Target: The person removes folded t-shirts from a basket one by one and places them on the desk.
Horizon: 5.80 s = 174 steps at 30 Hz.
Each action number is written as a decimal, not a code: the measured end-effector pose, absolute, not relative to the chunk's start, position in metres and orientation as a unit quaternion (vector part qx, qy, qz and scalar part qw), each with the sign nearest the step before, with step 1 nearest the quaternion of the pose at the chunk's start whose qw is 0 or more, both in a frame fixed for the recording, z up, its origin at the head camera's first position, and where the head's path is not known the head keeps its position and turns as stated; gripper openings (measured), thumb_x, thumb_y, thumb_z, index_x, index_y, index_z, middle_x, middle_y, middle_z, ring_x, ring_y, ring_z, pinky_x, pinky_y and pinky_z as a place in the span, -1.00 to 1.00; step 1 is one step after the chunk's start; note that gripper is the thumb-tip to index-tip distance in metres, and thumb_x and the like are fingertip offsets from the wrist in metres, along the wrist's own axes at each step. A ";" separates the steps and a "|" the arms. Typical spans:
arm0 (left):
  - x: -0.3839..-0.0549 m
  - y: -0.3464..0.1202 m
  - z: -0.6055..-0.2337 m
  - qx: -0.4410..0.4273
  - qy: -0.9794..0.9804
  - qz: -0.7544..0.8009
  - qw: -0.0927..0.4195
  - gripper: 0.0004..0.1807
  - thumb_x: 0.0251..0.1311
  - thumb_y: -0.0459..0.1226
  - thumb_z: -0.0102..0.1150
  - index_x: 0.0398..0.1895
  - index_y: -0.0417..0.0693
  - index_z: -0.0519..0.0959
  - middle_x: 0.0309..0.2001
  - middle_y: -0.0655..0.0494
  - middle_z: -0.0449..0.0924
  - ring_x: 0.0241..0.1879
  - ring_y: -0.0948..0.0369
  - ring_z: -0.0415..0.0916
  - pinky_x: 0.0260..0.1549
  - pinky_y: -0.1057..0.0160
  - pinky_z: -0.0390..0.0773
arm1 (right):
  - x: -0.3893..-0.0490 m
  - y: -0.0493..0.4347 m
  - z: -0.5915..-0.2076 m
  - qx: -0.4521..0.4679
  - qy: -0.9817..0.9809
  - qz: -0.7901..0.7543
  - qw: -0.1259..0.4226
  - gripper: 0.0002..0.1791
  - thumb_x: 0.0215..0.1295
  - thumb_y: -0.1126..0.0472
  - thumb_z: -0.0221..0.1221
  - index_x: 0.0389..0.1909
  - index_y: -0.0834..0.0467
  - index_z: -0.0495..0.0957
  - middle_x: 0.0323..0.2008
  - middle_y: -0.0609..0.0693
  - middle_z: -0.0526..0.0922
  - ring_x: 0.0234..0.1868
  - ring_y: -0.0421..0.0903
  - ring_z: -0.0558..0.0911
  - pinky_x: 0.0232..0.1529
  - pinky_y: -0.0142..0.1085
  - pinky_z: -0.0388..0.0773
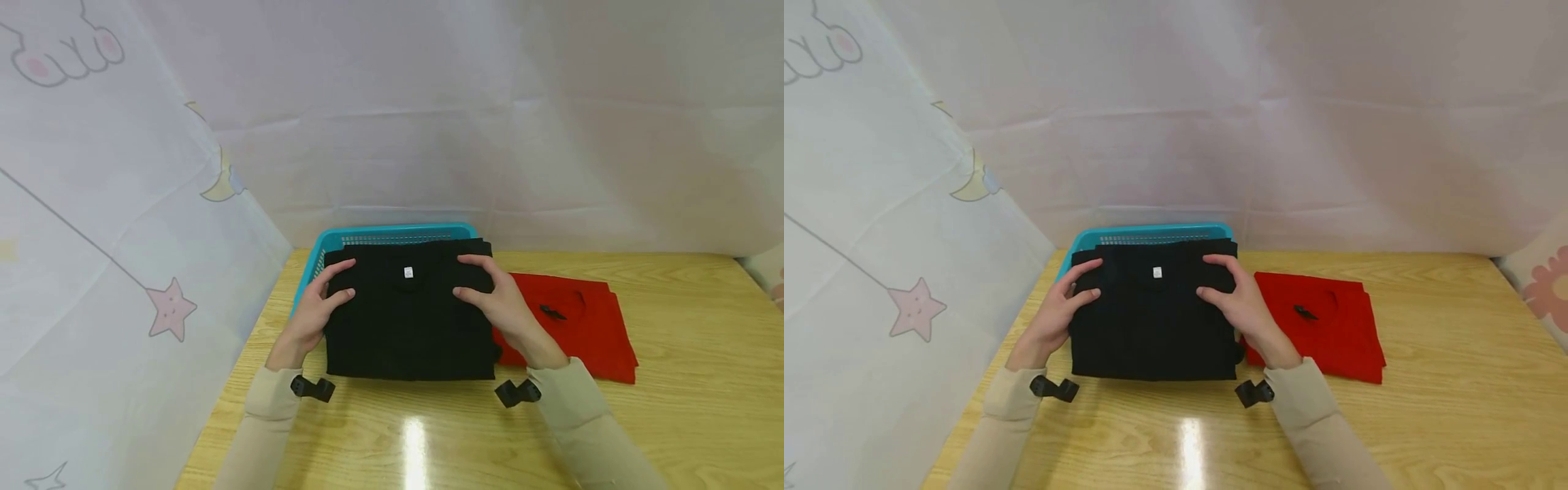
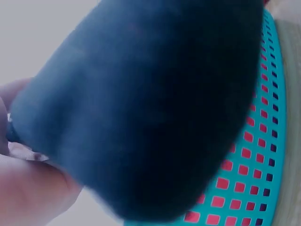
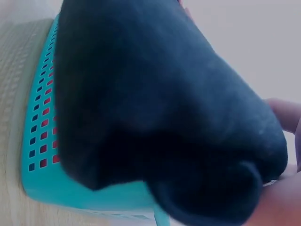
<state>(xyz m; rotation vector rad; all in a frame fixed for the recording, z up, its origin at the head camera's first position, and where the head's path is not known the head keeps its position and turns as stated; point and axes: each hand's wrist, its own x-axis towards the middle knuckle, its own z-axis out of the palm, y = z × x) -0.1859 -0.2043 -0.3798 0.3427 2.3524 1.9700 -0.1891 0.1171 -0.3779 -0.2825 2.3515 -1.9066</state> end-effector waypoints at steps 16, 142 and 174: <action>-0.168 -0.187 -0.370 -0.085 0.661 0.739 0.095 -0.03 0.25 -0.27 0.13 0.55 0.21 -0.27 0.52 0.09 -0.02 0.25 0.08 0.39 0.11 0.17 0.51 | -0.169 0.117 -0.373 -0.046 0.725 -0.687 0.008 -0.41 0.30 0.27 0.20 0.24 0.11 0.12 0.17 0.13 0.41 -0.11 -0.28 0.60 -0.14 -0.43 0.60; -0.121 -0.255 -0.440 0.217 0.796 0.435 0.360 -0.51 0.28 -0.44 0.05 0.28 0.06 0.43 0.19 -0.12 0.38 -0.49 0.22 0.16 -0.56 0.38 0.23 | -0.096 0.124 -0.449 -0.230 0.858 -0.415 0.195 -0.59 0.15 0.36 0.26 0.05 0.19 0.48 0.07 0.12 0.58 0.11 0.15 0.52 0.10 0.17 0.42; -0.124 -0.248 -0.437 0.212 0.842 0.360 0.341 -0.52 0.25 -0.46 0.07 0.23 0.00 0.44 -0.37 0.06 0.36 -0.56 0.25 0.17 -0.47 0.34 0.26 | -0.101 0.120 -0.446 -0.251 0.872 -0.359 0.219 -0.60 0.13 0.34 0.29 0.02 0.25 0.52 0.01 0.15 0.63 0.02 0.13 0.58 0.01 0.08 0.49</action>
